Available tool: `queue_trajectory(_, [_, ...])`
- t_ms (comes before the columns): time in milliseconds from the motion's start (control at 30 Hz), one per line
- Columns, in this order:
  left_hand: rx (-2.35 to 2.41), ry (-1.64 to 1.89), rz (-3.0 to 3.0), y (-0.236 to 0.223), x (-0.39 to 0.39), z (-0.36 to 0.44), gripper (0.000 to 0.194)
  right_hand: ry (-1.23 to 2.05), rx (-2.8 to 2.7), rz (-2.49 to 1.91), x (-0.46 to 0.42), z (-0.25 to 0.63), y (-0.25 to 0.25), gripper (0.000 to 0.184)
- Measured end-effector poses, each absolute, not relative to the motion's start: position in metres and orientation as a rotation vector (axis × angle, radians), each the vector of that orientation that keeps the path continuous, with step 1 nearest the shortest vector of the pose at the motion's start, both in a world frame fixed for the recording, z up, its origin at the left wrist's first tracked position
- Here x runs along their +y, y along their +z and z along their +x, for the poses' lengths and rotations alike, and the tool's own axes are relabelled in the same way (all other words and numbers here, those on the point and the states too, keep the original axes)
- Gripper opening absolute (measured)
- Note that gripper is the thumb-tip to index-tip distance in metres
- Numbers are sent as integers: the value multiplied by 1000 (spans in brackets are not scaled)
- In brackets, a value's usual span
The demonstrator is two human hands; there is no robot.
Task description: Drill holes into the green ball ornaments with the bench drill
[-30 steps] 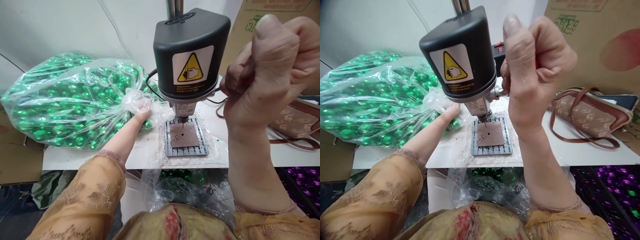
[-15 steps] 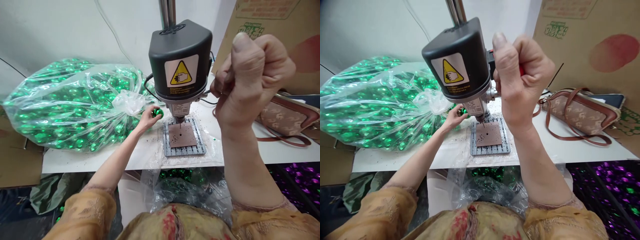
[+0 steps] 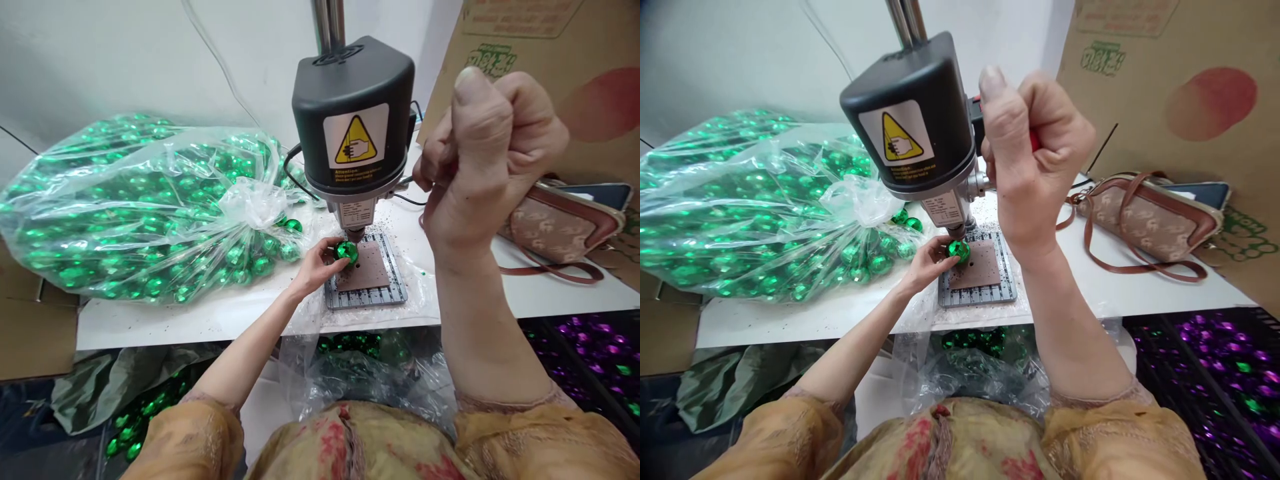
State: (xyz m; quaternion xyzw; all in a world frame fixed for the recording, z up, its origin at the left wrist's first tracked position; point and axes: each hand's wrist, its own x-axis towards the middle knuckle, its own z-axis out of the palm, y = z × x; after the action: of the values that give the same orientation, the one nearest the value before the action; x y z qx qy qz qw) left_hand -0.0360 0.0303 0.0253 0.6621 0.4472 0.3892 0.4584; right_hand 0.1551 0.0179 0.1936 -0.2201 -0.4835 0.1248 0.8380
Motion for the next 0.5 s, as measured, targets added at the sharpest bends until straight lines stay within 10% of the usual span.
queue_trajectory(500, [1168, 1042, 1899, 22, 15, -12, 45, 268, -1039, -428, 19, 155, 194, 39])
